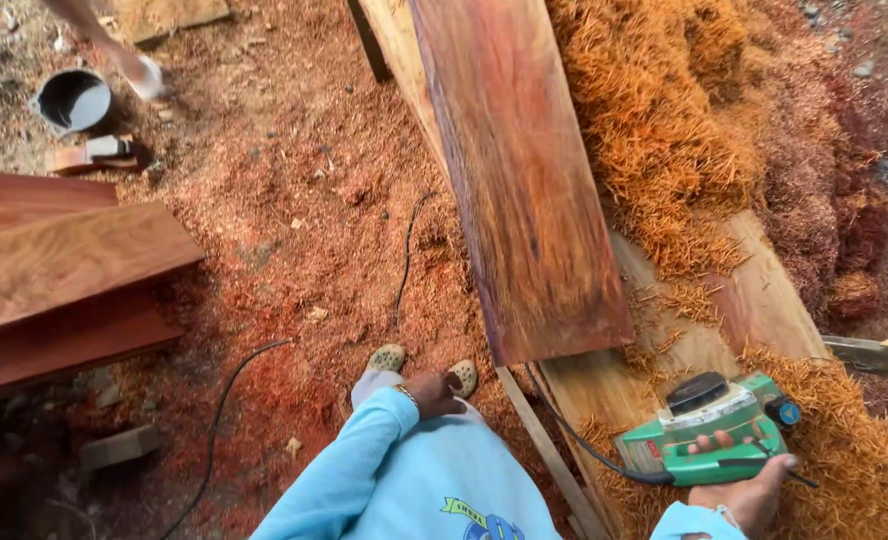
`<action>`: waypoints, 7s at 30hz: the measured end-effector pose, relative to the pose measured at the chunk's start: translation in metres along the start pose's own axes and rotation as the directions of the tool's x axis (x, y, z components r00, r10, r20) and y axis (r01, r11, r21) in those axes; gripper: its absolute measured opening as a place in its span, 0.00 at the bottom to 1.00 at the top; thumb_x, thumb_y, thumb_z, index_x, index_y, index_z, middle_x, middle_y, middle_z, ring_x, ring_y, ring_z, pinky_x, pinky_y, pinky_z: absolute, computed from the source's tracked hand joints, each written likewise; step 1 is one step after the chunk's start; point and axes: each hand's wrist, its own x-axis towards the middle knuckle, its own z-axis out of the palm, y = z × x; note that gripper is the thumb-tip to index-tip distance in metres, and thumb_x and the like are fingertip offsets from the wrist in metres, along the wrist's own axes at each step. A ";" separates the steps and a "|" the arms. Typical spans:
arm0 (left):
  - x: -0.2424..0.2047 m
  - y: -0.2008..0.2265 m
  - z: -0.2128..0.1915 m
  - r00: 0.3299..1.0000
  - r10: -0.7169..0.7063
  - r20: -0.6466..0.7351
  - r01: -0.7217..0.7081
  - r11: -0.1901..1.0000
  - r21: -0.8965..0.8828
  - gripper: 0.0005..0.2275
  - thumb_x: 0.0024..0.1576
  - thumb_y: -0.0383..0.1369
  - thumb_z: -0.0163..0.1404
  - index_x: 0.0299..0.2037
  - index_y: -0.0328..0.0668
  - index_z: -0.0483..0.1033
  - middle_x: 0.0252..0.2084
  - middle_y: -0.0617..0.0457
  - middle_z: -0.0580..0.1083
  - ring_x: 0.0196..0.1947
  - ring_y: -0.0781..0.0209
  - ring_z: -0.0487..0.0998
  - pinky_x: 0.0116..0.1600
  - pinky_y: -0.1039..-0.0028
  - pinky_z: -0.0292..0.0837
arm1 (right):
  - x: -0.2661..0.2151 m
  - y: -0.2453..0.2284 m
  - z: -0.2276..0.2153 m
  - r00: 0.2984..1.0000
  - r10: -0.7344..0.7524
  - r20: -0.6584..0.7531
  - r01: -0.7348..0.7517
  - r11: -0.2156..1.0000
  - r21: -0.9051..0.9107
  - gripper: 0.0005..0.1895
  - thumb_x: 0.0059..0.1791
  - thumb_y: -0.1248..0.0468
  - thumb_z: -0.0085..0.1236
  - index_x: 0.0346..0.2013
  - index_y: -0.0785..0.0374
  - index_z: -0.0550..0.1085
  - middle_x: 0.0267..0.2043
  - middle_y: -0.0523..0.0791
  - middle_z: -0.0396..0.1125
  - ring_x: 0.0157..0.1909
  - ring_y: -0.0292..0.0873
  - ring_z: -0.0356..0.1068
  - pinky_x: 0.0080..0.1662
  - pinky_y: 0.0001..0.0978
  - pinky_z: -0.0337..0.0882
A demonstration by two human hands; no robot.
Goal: Smooth a wooden board using an electric planer on a workbench.
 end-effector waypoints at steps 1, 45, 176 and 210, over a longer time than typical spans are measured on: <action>-0.004 -0.011 0.005 1.000 -0.001 -0.005 0.001 0.999 0.050 0.26 0.54 0.49 0.59 0.57 0.41 0.76 0.51 0.41 0.79 0.51 0.43 0.79 0.58 0.61 0.72 | 0.002 0.001 -0.009 0.986 0.067 0.150 -0.092 0.982 0.165 0.36 0.60 0.29 0.40 0.59 0.59 0.66 0.42 0.48 0.70 0.42 0.48 0.71 0.49 0.51 0.75; -0.075 -0.142 0.043 0.876 -0.364 -0.318 0.227 0.891 -0.393 0.19 0.57 0.44 0.57 0.52 0.39 0.82 0.47 0.45 0.81 0.44 0.55 0.81 0.52 0.66 0.75 | -0.213 -0.009 0.136 0.673 0.263 0.692 0.127 0.880 -0.458 0.26 0.54 0.50 0.51 0.59 0.67 0.70 0.34 0.46 0.70 0.30 0.37 0.68 0.34 0.31 0.70; -0.021 -0.202 -0.091 0.909 -0.307 -0.280 0.163 0.883 -0.441 0.18 0.58 0.39 0.56 0.54 0.37 0.79 0.50 0.47 0.81 0.50 0.55 0.81 0.57 0.66 0.74 | -0.077 0.034 0.486 0.371 -0.460 0.807 0.897 0.403 -0.183 0.34 0.46 0.56 0.70 0.59 0.72 0.68 0.45 0.61 0.74 0.44 0.65 0.76 0.45 0.48 0.76; -0.042 -0.169 -0.017 0.881 -0.411 -0.235 0.215 0.790 -0.574 0.15 0.58 0.38 0.56 0.49 0.35 0.81 0.36 0.47 0.82 0.33 0.60 0.80 0.41 0.68 0.77 | -0.184 0.020 0.237 0.672 -0.101 0.734 0.674 0.494 -0.549 0.20 0.44 0.62 0.67 0.42 0.74 0.71 0.30 0.54 0.75 0.30 0.54 0.77 0.33 0.43 0.74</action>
